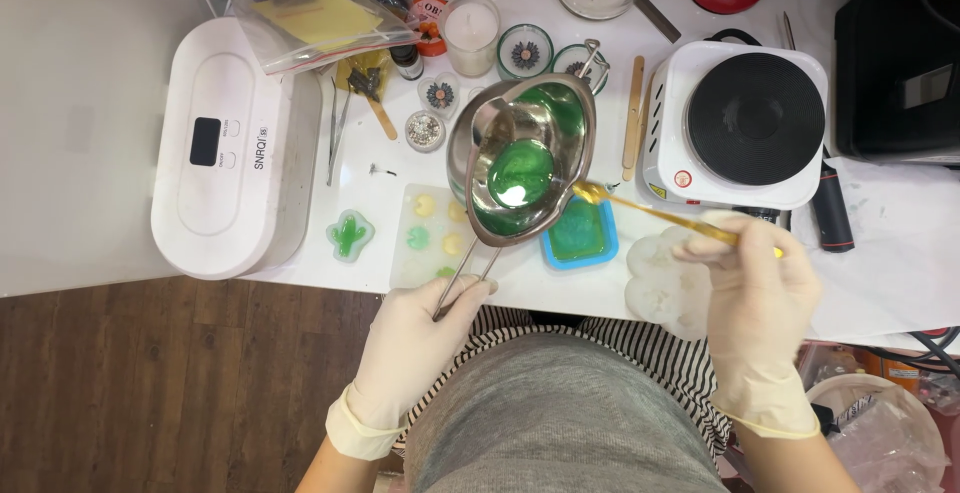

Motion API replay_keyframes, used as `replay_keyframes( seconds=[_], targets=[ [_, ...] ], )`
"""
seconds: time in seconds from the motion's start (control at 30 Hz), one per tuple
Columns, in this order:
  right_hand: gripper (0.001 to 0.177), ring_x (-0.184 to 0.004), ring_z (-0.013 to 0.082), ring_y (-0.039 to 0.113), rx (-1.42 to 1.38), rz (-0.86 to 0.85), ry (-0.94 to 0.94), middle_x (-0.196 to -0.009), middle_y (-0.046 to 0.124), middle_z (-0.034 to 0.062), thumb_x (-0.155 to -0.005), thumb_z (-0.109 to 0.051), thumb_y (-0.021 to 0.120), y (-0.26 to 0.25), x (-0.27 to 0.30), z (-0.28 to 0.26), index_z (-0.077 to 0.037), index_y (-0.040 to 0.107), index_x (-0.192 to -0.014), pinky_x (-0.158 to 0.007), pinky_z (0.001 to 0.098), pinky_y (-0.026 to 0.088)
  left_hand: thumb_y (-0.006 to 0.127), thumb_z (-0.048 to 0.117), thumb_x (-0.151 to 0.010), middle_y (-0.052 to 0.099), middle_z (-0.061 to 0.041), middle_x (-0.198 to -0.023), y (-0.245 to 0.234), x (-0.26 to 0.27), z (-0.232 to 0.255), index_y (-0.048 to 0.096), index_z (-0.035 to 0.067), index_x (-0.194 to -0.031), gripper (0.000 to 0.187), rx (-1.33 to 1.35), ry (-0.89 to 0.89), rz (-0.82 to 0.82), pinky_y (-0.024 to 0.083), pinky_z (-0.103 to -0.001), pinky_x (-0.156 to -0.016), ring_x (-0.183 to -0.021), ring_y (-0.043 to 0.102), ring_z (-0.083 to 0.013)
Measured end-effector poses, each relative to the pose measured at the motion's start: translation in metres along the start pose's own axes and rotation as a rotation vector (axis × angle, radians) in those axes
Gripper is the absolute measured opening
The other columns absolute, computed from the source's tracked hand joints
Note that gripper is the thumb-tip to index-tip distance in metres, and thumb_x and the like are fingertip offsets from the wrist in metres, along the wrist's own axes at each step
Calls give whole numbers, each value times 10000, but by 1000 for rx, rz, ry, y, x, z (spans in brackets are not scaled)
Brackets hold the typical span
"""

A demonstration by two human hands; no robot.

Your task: Pouring melted green wax into silicone molds using a spoon.

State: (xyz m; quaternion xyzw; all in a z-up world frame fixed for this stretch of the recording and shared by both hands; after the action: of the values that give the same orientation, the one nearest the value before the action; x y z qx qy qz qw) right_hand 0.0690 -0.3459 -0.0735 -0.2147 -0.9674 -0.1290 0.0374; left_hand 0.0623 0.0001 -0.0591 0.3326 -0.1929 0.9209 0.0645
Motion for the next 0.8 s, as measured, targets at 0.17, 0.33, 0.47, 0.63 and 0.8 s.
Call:
replay_keyframes(
  seconds=[0.17,0.33,0.47,0.63,0.8],
  targets=[
    [248,-957,253,742,373,-124,-107,-1009,730,169,-1120,-167,536,54,4,-18,51,632,-1190,-909,375,608,717,295,-868,782,-78,-741,-5,7,19,819,104,-997,252,-139,260,102,564,-276,-609,-590,743,-156],
    [260,-929,243,745,308,-131,1,-993,737,157,-1100,-172,539,52,-9,11,55,639,-1178,-878,372,614,735,323,-868,767,-117,-726,-4,10,18,817,111,-1006,265,-230,280,120,572,-296,-610,-615,747,-227],
    [272,-852,262,739,52,-113,236,-918,734,158,-1090,-193,551,41,-15,43,54,649,-1149,-853,404,616,729,318,-872,757,-140,-730,0,8,16,814,101,-986,260,-248,274,97,575,-311,-599,-613,747,-242],
    [254,-845,252,725,-47,-82,300,-993,731,146,-1090,-180,548,25,-13,49,52,641,-1138,-839,430,612,732,284,-869,773,-131,-745,2,3,13,801,71,-1007,263,-134,272,48,570,-283,-613,-590,738,-182],
    [234,-846,283,739,-43,-114,261,-959,693,200,-1115,-159,539,8,-6,38,51,634,-1158,-861,427,606,725,268,-887,764,-73,-700,0,-1,16,785,38,-1016,271,-89,278,4,541,-247,-588,-553,667,-87]
  ],
)
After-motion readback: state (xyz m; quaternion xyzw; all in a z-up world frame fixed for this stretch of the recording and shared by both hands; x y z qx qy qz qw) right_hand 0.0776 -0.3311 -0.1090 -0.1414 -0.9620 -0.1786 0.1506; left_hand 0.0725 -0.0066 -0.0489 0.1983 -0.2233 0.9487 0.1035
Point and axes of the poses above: each hand's wrist, its own x-axis away from the middle knuckle, its own y-axis out of the palm, z = x × y, the point moved 9 cm from there along -x, towards the middle knuckle
